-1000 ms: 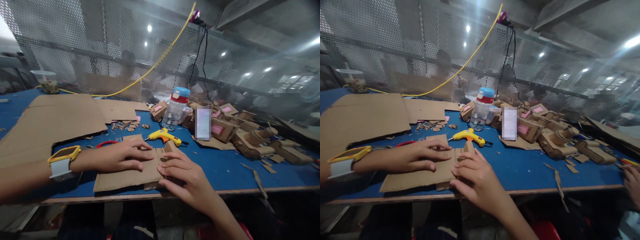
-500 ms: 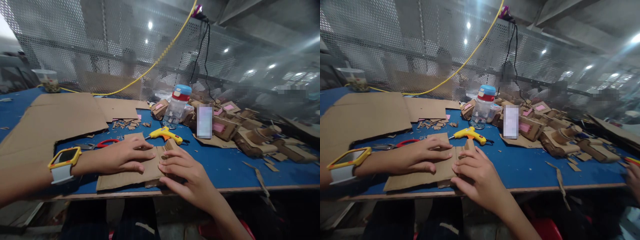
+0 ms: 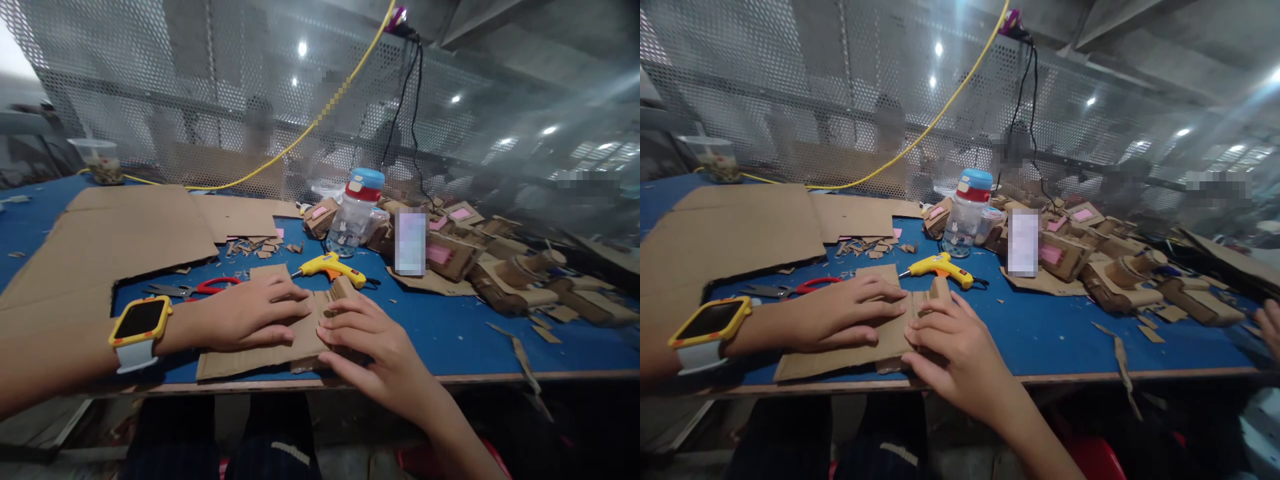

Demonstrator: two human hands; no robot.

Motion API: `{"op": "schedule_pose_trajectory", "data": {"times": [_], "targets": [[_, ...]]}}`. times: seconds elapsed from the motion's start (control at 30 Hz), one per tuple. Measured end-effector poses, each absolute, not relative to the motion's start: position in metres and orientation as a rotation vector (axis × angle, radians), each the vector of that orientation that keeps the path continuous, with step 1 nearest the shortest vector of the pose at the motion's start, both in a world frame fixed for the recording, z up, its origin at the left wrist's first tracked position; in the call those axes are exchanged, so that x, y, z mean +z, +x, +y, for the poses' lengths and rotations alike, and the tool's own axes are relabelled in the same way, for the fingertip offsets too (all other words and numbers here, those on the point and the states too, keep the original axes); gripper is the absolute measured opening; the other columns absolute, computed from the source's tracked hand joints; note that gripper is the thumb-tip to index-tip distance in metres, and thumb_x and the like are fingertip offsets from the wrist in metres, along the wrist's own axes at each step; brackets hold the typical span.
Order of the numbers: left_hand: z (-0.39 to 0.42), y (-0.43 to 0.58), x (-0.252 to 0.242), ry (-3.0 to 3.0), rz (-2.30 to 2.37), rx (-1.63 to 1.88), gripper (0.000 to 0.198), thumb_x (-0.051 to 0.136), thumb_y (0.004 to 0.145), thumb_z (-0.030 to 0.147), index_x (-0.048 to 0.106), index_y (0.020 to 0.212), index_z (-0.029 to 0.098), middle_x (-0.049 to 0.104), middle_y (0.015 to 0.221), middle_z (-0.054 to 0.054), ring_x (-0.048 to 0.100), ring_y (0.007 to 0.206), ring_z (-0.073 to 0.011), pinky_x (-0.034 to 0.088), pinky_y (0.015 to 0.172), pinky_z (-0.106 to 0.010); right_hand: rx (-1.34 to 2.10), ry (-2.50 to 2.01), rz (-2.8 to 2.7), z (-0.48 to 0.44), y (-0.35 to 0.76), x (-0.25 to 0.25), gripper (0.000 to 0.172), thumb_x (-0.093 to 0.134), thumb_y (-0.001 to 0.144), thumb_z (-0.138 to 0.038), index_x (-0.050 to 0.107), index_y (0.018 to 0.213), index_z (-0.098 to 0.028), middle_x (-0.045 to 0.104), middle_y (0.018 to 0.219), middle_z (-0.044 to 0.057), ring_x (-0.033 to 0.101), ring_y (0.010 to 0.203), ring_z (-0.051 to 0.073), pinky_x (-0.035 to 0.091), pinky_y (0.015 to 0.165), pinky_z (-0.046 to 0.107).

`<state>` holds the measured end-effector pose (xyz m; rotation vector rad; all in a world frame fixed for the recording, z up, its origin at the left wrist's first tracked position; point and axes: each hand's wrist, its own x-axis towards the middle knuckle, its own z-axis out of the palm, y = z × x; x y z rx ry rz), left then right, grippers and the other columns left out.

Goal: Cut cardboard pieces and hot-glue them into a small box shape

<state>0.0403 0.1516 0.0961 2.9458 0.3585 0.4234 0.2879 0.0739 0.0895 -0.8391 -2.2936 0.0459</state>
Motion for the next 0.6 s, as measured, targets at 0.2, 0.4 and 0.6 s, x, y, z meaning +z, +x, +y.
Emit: {"op": "schedule_pose_trajectory", "data": {"times": [0.2, 0.4, 0.6], "targets": [[0.151, 0.041, 0.108, 2.913, 0.407, 0.311, 0.044, 0.036, 0.101, 0.043, 0.053, 0.133, 0.018, 0.052, 0.141, -0.017, 0.050, 0.127, -0.0303, 0.039, 0.108, -0.044, 0.028, -0.818, -2.283, 0.074, 0.290, 0.089, 0.008, 0.071, 0.084, -0.020, 0.070, 0.092, -0.019, 0.075, 0.091, 0.002, 0.065, 0.093, 0.019, 0.050, 0.093, 0.042], [0.140, 0.036, 0.131, 2.937, 0.486, 0.182, 0.073, 0.056, 0.085, 0.064, 0.041, 0.143, 0.022, 0.047, 0.143, -0.019, 0.051, 0.126, -0.0365, 0.045, 0.102, -0.046, -0.020, -0.817, -2.178, 0.071, 0.292, 0.081, 0.011, 0.067, 0.088, -0.023, 0.072, 0.097, -0.020, 0.076, 0.091, 0.004, 0.066, 0.090, 0.020, 0.052, 0.086, 0.040], [0.129, 0.036, 0.129, 2.928, 0.648, 0.084, 0.086, 0.072, 0.076, 0.053, 0.035, 0.145, 0.017, 0.049, 0.138, -0.023, 0.052, 0.123, -0.0402, 0.049, 0.098, -0.050, -0.036, -0.818, -2.141, 0.071, 0.290, 0.077, 0.012, 0.067, 0.088, -0.023, 0.073, 0.098, -0.021, 0.077, 0.093, 0.004, 0.067, 0.089, 0.020, 0.052, 0.087, 0.043]]}}
